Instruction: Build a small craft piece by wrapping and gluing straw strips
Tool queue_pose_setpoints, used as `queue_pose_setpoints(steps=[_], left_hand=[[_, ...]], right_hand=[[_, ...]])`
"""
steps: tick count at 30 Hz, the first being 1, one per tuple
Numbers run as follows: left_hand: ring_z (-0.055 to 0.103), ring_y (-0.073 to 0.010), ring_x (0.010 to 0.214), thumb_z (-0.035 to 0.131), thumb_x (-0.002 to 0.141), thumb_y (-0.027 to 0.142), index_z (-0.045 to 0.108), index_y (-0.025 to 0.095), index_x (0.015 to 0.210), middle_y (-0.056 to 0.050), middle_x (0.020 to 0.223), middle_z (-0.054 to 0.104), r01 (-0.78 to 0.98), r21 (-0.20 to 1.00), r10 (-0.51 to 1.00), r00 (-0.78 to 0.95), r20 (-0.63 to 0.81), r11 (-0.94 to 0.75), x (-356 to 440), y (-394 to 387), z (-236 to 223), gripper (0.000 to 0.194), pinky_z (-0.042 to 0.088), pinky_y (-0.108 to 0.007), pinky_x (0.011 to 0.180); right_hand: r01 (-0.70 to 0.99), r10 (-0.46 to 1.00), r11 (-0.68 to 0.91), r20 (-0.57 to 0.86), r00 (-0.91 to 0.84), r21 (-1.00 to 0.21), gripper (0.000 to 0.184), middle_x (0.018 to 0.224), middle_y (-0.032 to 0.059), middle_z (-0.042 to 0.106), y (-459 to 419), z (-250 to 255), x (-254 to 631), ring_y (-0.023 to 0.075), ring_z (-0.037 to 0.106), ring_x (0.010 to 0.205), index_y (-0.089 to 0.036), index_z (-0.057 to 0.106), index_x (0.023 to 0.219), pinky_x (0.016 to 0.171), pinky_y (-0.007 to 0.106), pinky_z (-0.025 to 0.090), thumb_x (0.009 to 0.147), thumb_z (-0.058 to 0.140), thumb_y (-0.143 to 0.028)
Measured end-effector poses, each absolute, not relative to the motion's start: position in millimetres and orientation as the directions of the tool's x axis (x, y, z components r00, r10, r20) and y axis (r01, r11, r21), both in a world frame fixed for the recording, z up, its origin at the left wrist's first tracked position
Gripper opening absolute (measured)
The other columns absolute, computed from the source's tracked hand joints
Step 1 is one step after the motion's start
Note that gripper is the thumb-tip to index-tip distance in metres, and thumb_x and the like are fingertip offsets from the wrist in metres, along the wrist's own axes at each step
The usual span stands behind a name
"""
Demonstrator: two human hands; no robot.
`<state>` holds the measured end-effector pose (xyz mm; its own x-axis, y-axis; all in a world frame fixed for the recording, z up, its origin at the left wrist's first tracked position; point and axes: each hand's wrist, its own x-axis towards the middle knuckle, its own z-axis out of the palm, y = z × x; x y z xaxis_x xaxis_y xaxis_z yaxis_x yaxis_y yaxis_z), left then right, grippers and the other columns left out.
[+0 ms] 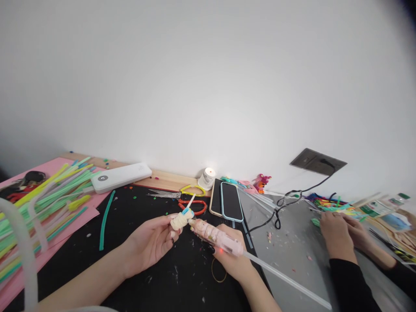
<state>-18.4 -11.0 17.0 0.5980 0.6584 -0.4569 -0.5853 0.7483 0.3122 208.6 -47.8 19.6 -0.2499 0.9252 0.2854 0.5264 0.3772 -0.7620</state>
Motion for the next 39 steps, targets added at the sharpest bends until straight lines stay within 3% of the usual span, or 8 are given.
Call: queue_pose_setpoints(steps=[10, 17, 20, 26, 29, 32, 34, 39], left_hand=[[0.054, -0.0047, 0.046, 0.056, 0.081, 0.013, 0.063, 0.012, 0.079, -0.003, 0.064, 0.060, -0.581, 0.343, 0.674, 0.650, -0.351, 0.738, -21, -13, 20, 0.008, 0.049, -0.010, 0.044], [0.054, -0.0052, 0.048, 0.059, 0.078, 0.013, 0.062, 0.014, 0.083, -0.001, 0.065, 0.059, -0.622, 0.368, 0.722, 0.605, -0.334, 0.691, -24, -13, 20, 0.006, 0.050, -0.012, 0.046], [0.055, -0.0061, 0.050, 0.060, 0.079, 0.014, 0.063, 0.017, 0.085, 0.000, 0.065, 0.059, -0.639, 0.438, 0.775, 0.527, -0.349, 0.632, -24, -11, 21, 0.007, 0.051, -0.013, 0.048], [0.059, -0.0099, 0.056, 0.065, 0.077, 0.018, 0.064, 0.018, 0.088, -0.001, 0.066, 0.066, -0.531, 0.688, 0.859, 0.418, -0.296, 0.495, -20, -9, 23, 0.011, 0.052, -0.020, 0.057], [0.060, -0.0109, 0.057, 0.071, 0.072, 0.024, 0.064, 0.018, 0.086, -0.001, 0.067, 0.066, -0.475, 0.775, 0.894, 0.368, -0.255, 0.417, -18, -9, 21, 0.016, 0.051, -0.022, 0.058], [0.060, -0.0120, 0.057, 0.073, 0.069, 0.030, 0.064, 0.018, 0.085, 0.001, 0.066, 0.064, -0.410, 0.845, 0.923, 0.316, -0.220, 0.342, -18, -9, 19, 0.022, 0.051, -0.024, 0.058], [0.061, -0.0130, 0.058, 0.074, 0.068, 0.032, 0.065, 0.018, 0.086, 0.001, 0.067, 0.064, -0.357, 0.883, 0.932, 0.301, -0.201, 0.305, -17, -10, 19, 0.024, 0.052, -0.026, 0.060], [0.062, -0.0144, 0.058, 0.073, 0.066, 0.032, 0.065, 0.018, 0.084, 0.001, 0.071, 0.065, -0.280, 0.925, 0.945, 0.271, -0.181, 0.257, -14, -11, 19, 0.024, 0.053, -0.028, 0.061]], right_hand=[[0.497, 0.925, 0.379, 0.299, -0.236, -0.781, 0.016, 0.057, -0.0057, 0.042, -51, 16, 208, 0.0097, 0.038, 0.049, -0.020, 0.042, 0.060, 0.047, 0.022, 0.030, 0.067, 0.056, -0.016], [0.549, 0.917, 0.395, 0.348, -0.193, -0.737, 0.009, 0.054, -0.0043, 0.046, -48, 22, 211, 0.0117, 0.043, 0.047, -0.021, 0.047, 0.063, 0.046, 0.023, 0.035, 0.070, 0.053, -0.023], [0.650, 0.941, 0.293, 0.333, -0.064, -0.702, 0.001, 0.058, -0.0026, 0.056, -44, 27, 216, 0.0132, 0.050, 0.049, -0.020, 0.055, 0.069, 0.048, 0.023, 0.039, 0.069, 0.055, -0.021], [0.843, 0.938, 0.039, 0.311, 0.155, -0.536, 0.014, 0.069, 0.0009, 0.066, -34, 39, 243, 0.0187, 0.060, 0.062, -0.021, 0.062, 0.084, 0.056, 0.025, 0.043, 0.077, 0.053, -0.030], [0.908, 0.927, -0.117, 0.283, 0.246, -0.403, 0.021, 0.077, 0.0024, 0.068, -33, 42, 264, 0.0224, 0.062, 0.067, -0.023, 0.062, 0.091, 0.055, 0.027, 0.040, 0.073, 0.055, -0.029], [0.908, 0.923, -0.189, 0.248, 0.293, -0.373, 0.031, 0.090, 0.0053, 0.069, -33, 44, 287, 0.0256, 0.063, 0.077, -0.023, 0.060, 0.099, 0.059, 0.028, 0.042, 0.070, 0.055, -0.031], [0.897, 0.925, -0.246, 0.186, 0.331, -0.368, 0.034, 0.096, 0.0074, 0.068, -34, 45, 300, 0.0279, 0.063, 0.086, -0.023, 0.059, 0.104, 0.067, 0.032, 0.044, 0.071, 0.053, -0.032], [0.832, 0.846, -0.514, 0.037, 0.532, -0.208, 0.038, 0.106, 0.0105, 0.067, -36, 46, 320, 0.0378, 0.056, 0.102, -0.028, 0.061, 0.111, 0.077, 0.054, 0.039, 0.074, 0.049, -0.029]])
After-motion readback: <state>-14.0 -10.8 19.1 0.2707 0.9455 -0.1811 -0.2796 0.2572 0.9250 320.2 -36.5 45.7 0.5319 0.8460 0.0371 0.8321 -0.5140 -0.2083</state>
